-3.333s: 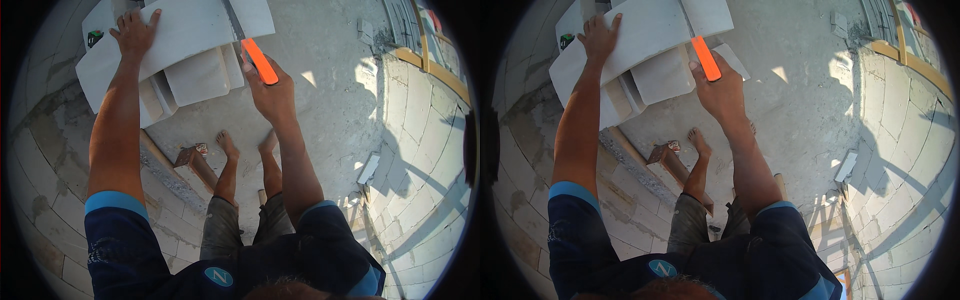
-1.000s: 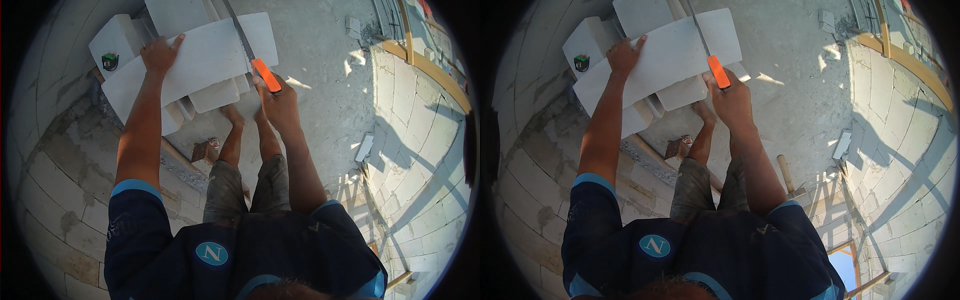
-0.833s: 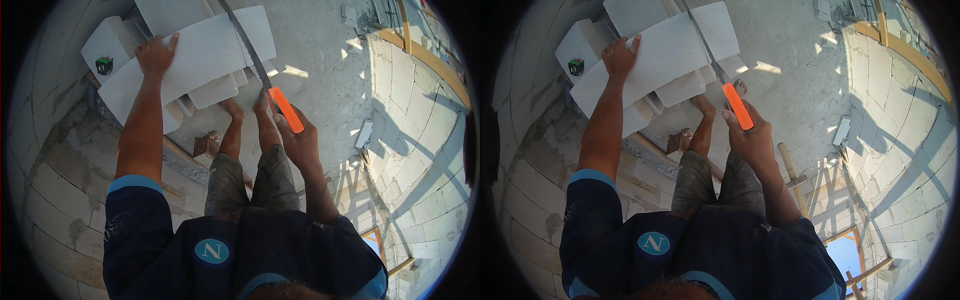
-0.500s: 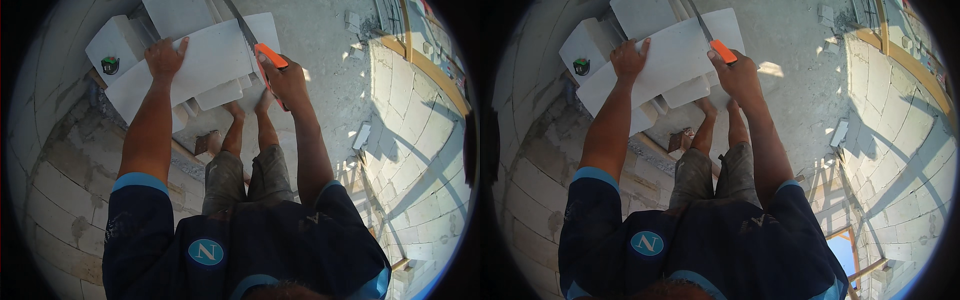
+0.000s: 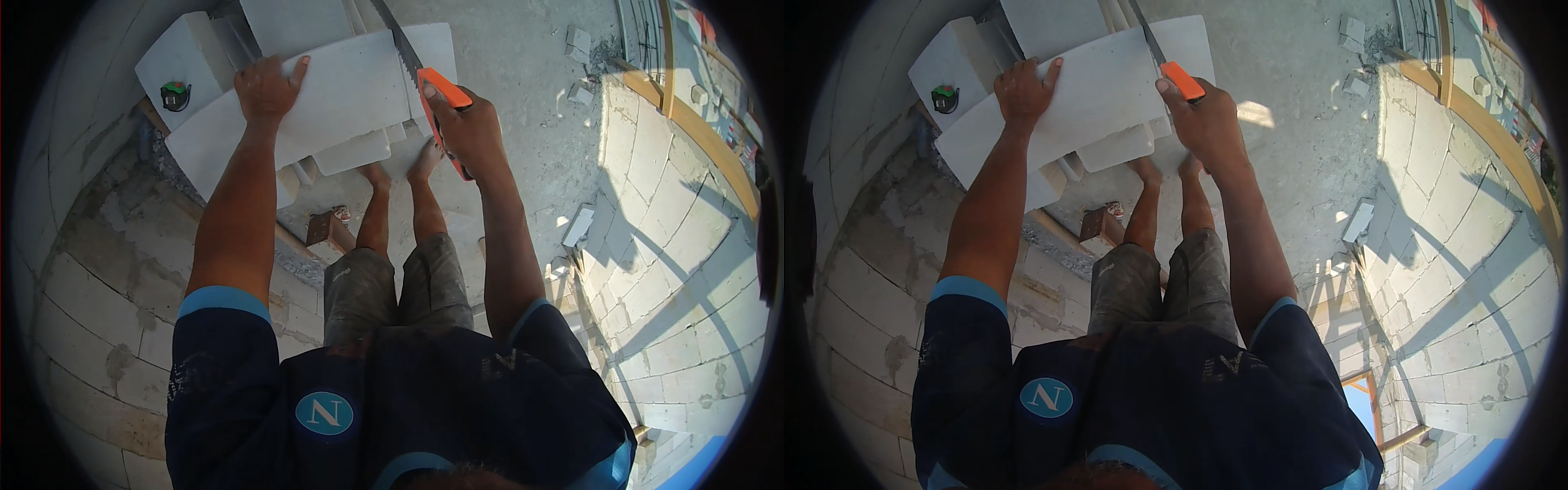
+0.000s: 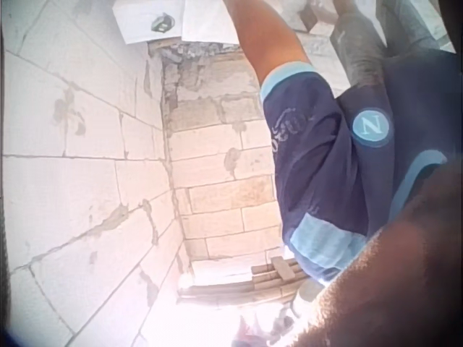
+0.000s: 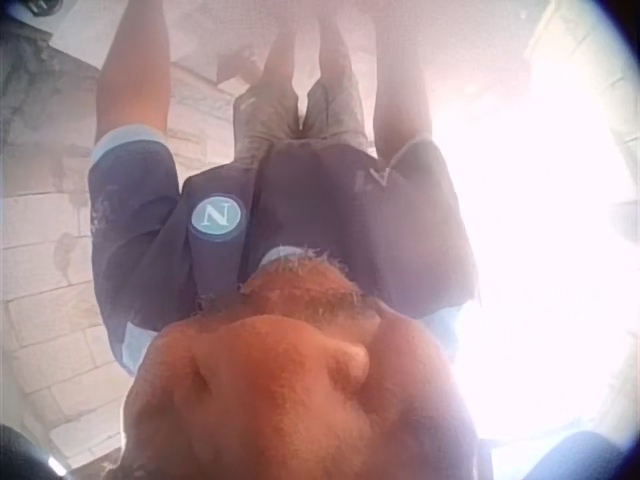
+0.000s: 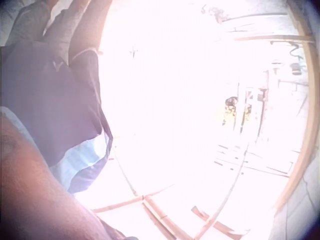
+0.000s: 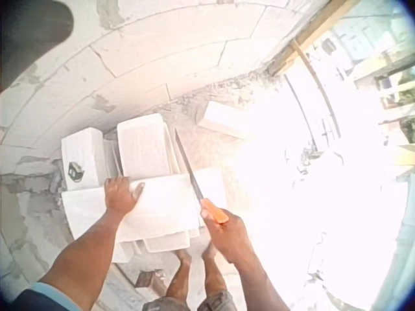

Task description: The person measures a white masonry block with a measuring tape and then uses a handsaw to cut through the block, eventually picking up a detached piece.

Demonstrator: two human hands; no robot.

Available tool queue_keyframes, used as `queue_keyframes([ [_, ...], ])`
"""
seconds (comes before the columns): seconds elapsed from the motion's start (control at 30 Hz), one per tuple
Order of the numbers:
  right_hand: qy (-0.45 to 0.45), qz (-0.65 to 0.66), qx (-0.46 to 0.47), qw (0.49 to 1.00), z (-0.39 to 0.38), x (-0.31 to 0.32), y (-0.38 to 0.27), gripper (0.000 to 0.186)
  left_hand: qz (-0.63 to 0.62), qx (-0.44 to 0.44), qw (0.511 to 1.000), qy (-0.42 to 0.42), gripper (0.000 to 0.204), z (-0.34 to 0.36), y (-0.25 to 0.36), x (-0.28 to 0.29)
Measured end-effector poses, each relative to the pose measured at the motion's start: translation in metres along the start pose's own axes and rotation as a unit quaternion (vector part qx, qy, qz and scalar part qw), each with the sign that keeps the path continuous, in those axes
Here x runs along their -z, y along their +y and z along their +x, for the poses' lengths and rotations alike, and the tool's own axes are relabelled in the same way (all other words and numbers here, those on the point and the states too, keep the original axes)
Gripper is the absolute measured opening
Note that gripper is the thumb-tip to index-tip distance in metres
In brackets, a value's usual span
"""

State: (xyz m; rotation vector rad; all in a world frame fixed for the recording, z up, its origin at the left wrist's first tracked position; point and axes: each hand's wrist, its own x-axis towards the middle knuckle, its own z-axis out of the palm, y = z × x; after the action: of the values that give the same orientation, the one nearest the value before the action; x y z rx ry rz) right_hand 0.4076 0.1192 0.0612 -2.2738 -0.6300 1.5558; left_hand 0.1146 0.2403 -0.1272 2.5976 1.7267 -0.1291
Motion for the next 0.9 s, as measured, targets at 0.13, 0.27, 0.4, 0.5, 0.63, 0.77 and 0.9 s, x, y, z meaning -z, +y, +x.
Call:
queue_keyframes([
  [0.13,0.032,0.034,0.047,0.998,-0.078,-0.009,0.050,0.043,0.015,0.015,0.999,-0.036,0.061,-0.025,-0.012,0.013],
  [0.27,0.040,0.048,0.105,0.993,-0.106,0.007,0.052,0.043,0.020,0.021,0.996,-0.084,0.061,-0.013,-0.008,0.018],
  [0.4,-0.057,-0.006,-0.043,0.997,0.007,0.007,-0.021,0.040,0.017,-0.001,1.000,-0.003,0.064,-0.012,-0.007,0.008],
  [0.5,0.023,0.006,0.057,0.998,-0.009,-0.013,0.026,0.040,-0.009,-0.013,1.000,-0.005,0.063,-0.009,0.005,-0.006],
  [0.63,0.045,0.047,0.103,0.993,-0.098,-0.002,0.060,0.043,0.011,0.003,1.000,0.010,0.063,-0.016,-0.018,0.006],
  [0.77,0.008,0.009,0.062,0.998,-0.055,-0.004,0.034,0.042,0.014,0.017,0.999,-0.037,0.065,-0.019,-0.011,0.011],
  [0.9,-0.043,-0.030,-0.055,0.997,0.009,0.002,-0.005,0.040,-0.016,-0.004,0.999,0.030,0.065,-0.003,-0.007,-0.003],
])
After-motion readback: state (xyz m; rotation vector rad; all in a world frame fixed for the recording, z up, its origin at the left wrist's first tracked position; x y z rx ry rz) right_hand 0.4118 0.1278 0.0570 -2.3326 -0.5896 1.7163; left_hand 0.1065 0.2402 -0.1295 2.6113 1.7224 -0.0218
